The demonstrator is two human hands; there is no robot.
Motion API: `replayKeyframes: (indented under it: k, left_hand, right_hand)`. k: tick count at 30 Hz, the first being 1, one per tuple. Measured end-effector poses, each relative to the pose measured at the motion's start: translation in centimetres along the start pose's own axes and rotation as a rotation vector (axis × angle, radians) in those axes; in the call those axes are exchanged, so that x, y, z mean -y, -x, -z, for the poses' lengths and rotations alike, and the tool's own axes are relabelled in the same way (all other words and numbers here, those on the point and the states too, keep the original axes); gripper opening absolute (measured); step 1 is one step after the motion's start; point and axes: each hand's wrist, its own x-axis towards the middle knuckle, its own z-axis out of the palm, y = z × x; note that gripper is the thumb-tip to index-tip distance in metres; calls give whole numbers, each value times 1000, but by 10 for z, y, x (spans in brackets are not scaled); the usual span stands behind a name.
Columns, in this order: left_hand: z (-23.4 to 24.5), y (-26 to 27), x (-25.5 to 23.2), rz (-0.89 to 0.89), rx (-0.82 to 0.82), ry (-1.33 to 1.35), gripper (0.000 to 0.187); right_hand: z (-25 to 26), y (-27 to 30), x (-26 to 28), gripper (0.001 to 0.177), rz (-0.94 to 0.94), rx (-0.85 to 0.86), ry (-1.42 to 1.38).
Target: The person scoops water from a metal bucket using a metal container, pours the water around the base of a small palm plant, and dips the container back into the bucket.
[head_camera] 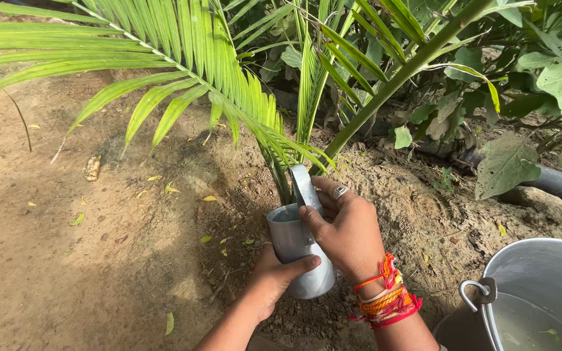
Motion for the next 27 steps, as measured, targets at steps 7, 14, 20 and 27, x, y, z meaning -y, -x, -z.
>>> replayKeyframes:
  k: [7,14,20,27]
  left_hand:
    - [-35,-4,23,-20,-54,207,94]
    - [-83,-6,9,-165,-203,531,102]
    - [-71,-22,12,-187,-301,295,101]
    - [-77,-14,4,-115,-299,277,112]
  right_hand:
    - [22,-11,-13,48,19,-54,-57]
    - [37,-15,-22,52,115,-8,-190]
    - [53,-14,-24,42,82,126,-352]
    - [45,-16,-36,35,58,2,-212]
